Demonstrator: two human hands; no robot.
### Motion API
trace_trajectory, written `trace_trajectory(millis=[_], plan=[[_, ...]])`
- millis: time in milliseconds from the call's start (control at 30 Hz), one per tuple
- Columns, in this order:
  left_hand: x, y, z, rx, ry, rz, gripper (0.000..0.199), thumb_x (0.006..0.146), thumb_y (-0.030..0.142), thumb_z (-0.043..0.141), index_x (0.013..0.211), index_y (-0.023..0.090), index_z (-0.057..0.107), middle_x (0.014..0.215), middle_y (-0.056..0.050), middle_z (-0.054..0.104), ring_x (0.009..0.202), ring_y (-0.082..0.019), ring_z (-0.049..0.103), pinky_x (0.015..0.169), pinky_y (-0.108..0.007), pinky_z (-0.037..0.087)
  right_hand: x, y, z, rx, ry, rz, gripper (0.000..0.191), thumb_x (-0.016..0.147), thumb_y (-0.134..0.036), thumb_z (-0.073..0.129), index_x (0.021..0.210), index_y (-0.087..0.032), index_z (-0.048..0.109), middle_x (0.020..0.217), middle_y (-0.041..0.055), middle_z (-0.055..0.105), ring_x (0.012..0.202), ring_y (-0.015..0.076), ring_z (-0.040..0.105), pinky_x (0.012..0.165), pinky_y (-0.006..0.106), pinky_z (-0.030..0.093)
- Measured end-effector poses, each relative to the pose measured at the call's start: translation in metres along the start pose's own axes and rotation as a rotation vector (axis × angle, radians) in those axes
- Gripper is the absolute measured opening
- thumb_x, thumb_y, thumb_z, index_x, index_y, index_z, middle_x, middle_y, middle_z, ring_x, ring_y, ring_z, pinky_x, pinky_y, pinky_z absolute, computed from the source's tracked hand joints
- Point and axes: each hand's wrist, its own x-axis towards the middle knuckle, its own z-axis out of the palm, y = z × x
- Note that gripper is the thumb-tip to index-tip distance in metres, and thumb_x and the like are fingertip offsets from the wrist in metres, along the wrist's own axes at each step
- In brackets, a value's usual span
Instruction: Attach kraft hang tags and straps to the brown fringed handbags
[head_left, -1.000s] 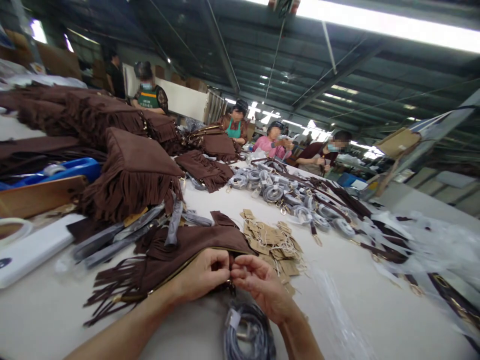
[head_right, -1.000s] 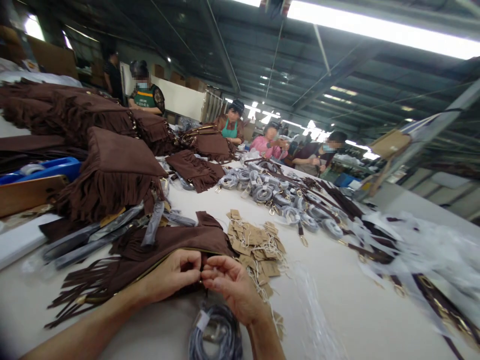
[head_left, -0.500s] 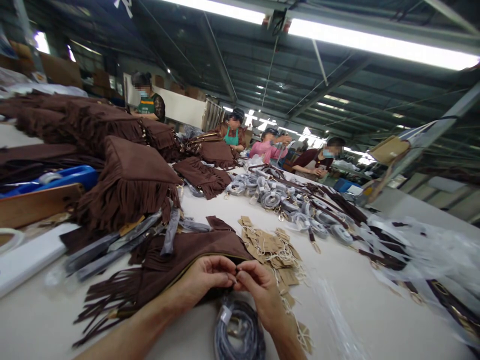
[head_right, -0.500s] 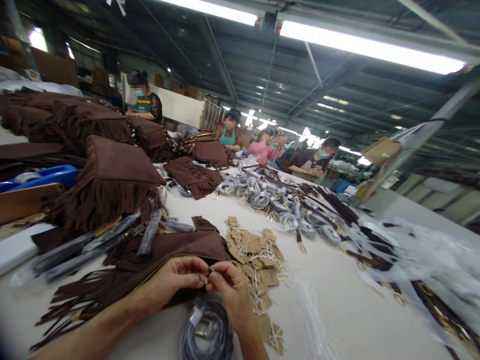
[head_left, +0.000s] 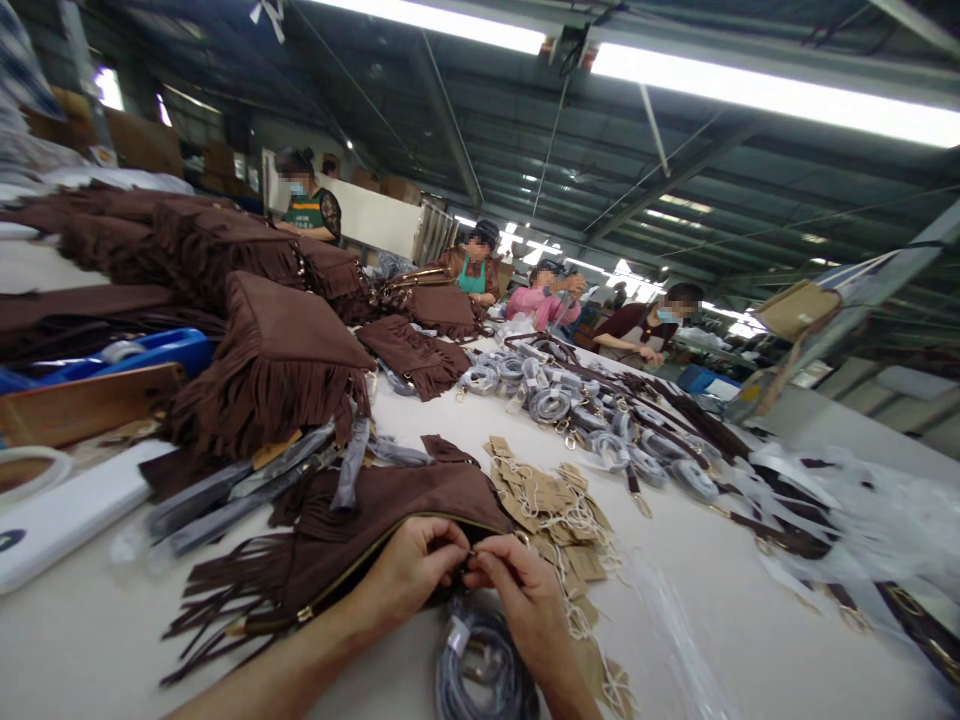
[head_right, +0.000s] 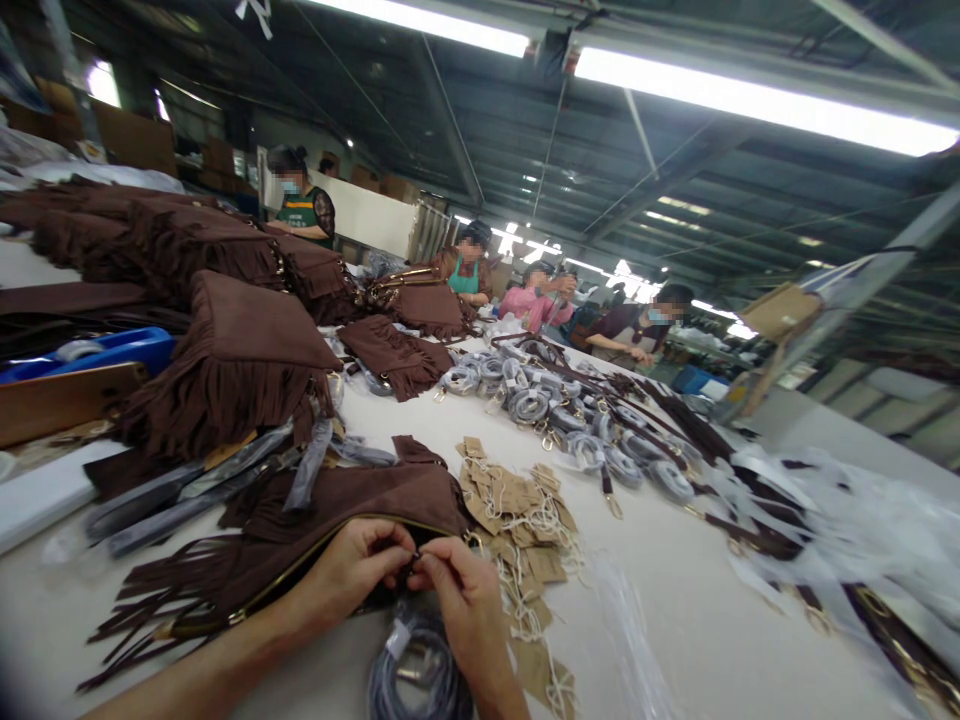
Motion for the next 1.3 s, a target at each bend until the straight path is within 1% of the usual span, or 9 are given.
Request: trace_trajectory(millis=[67,200,300,400,600,900,1167,1300], plan=[[-0.001,-0.001,0.000,0.046,0.000,0.030,0.019,0.071,0.030,0.056,0.070,0.014,0.067,0.064,-0.001,0.063,0.056,-0.013,0.052,0.055,-0.024,0.041,0.000,0.002,0.000,-0.073,-0.009,-0.053,0.030,0.093,-0.046,0.058,0.086,-0.020,0.071,0.076,0.0041,0.073,0.068,0.0187,0.072,0.066,0.026,0.054],[-0.002,0.000,-0.001,0.143,0.015,0.089,0.015,0.073,0.024,0.055,0.068,0.015,0.065,0.067,-0.002,0.065,0.066,-0.015,0.055,0.063,-0.024,0.042,0.000,0.000,0.001,-0.143,-0.004,-0.106,0.024,0.094,-0.037,0.056,0.084,-0.021,0.071,0.072,0.0020,0.074,0.066,0.0168,0.071,0.065,0.022,0.052],[-0.004,0.001,-0.002,0.200,0.006,0.106,0.015,0.074,0.023,0.053,0.068,0.015,0.064,0.066,-0.001,0.064,0.065,-0.015,0.055,0.062,-0.024,0.041,0.000,-0.004,0.001,-0.200,-0.001,-0.155,0.020,0.093,-0.030,0.056,0.081,-0.022,0.070,0.068,-0.0005,0.073,0.063,0.0151,0.068,0.063,0.020,0.049],[-0.006,0.001,-0.001,0.235,-0.004,0.112,0.014,0.075,0.021,0.051,0.068,0.015,0.061,0.065,-0.001,0.063,0.064,-0.015,0.054,0.060,-0.024,0.040,0.000,-0.007,0.001,-0.239,-0.004,-0.176,0.019,0.092,-0.026,0.056,0.079,-0.022,0.069,0.067,-0.0016,0.073,0.062,0.0140,0.067,0.062,0.019,0.047],[-0.007,0.002,-0.001,0.279,0.004,0.117,0.013,0.076,0.021,0.050,0.069,0.016,0.060,0.066,-0.001,0.061,0.063,-0.015,0.053,0.060,-0.023,0.039,0.001,-0.002,0.001,-0.224,-0.003,-0.155,0.019,0.094,-0.025,0.054,0.082,-0.022,0.069,0.070,-0.0013,0.074,0.064,0.0137,0.068,0.063,0.019,0.048],[-0.005,-0.001,-0.001,0.340,-0.015,0.128,0.013,0.076,0.016,0.048,0.068,0.016,0.057,0.064,0.001,0.058,0.060,-0.013,0.050,0.057,-0.023,0.036,0.001,-0.002,0.003,-0.324,-0.027,-0.225,0.020,0.093,-0.022,0.053,0.078,-0.021,0.067,0.067,-0.0022,0.070,0.062,0.0124,0.065,0.061,0.018,0.045],[-0.011,-0.004,0.002,0.454,0.003,0.179,0.014,0.079,0.014,0.045,0.067,0.019,0.050,0.068,-0.001,0.056,0.066,-0.017,0.051,0.066,-0.028,0.036,-0.002,-0.004,0.007,-0.437,-0.007,-0.278,0.026,0.093,-0.021,0.047,0.071,-0.020,0.058,0.062,-0.0017,0.063,0.057,0.0123,0.059,0.055,0.020,0.038],[-0.006,-0.010,0.002,0.480,-0.011,0.181,0.015,0.082,0.015,0.043,0.070,0.019,0.051,0.072,-0.004,0.060,0.070,-0.019,0.055,0.069,-0.029,0.039,0.004,0.000,0.010,-0.474,-0.012,-0.280,0.026,0.094,-0.021,0.046,0.069,-0.021,0.055,0.059,-0.0019,0.061,0.055,0.0126,0.058,0.054,0.020,0.038]])
